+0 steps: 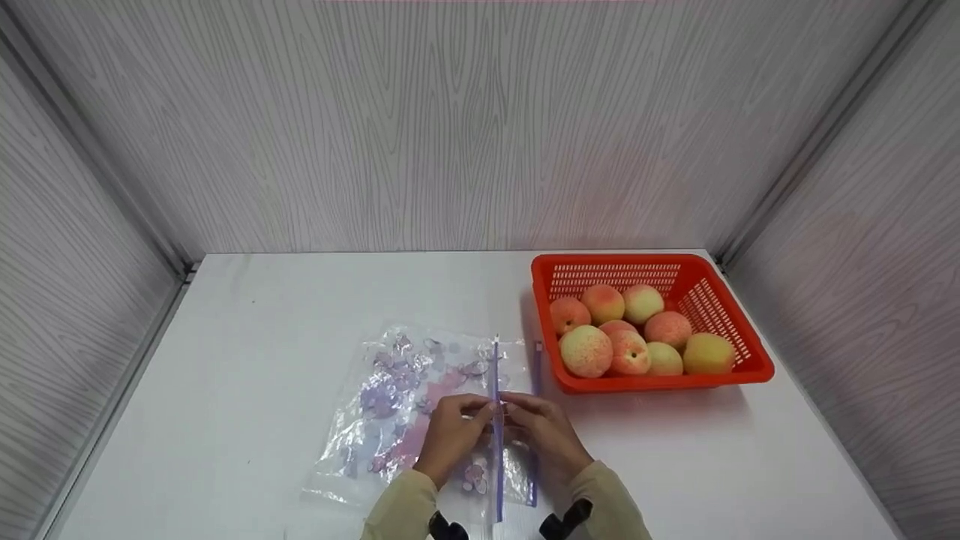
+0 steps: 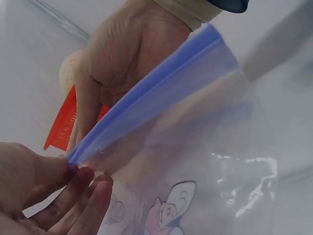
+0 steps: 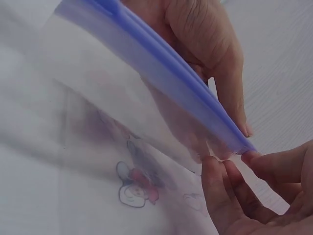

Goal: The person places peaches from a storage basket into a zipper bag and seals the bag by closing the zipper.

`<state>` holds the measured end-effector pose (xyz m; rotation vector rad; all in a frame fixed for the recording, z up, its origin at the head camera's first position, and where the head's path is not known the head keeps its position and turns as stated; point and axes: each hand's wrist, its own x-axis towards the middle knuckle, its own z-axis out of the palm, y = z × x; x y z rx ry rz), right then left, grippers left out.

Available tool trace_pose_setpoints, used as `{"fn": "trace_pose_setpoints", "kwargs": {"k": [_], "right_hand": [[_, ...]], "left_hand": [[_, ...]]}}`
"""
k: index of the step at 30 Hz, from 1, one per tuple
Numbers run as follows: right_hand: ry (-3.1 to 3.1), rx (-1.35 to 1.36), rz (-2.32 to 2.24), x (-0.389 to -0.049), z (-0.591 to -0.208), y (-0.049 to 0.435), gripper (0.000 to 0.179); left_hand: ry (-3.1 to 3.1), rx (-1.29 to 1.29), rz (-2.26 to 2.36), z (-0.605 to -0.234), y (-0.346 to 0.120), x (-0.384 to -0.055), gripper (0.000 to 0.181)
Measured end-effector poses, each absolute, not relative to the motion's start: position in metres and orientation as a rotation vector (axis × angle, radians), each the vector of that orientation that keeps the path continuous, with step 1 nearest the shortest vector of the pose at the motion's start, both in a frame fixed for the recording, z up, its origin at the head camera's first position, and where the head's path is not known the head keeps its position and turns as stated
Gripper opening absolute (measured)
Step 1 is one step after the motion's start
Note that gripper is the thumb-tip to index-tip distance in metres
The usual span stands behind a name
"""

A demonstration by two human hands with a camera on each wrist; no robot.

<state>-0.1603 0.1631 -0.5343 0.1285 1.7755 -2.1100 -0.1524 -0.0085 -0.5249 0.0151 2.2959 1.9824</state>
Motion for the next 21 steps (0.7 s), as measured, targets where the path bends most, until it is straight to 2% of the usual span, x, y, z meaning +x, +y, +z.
{"fn": "trace_pose_setpoints", "kwargs": {"k": [5,17,21], "right_hand": [[1.883,0.085,-2.060,-0.160,-0.534,0.164,0.043],[2.152,0.107,-1.972,-0.158,-0.532,0.160,0.032],[2.277,0.190,-1.895,-0.158,-0.532,0.163,0.027]], "left_hand": [[2.318,0.004,1.945,-0.523,-0.009,-0.152,0.015],[2.542,0.098,1.754,-0.522,-0.015,-0.154,0.010],[2.713,0.155,1.635,-0.518,-0.025,-0.154,0.007]]}}
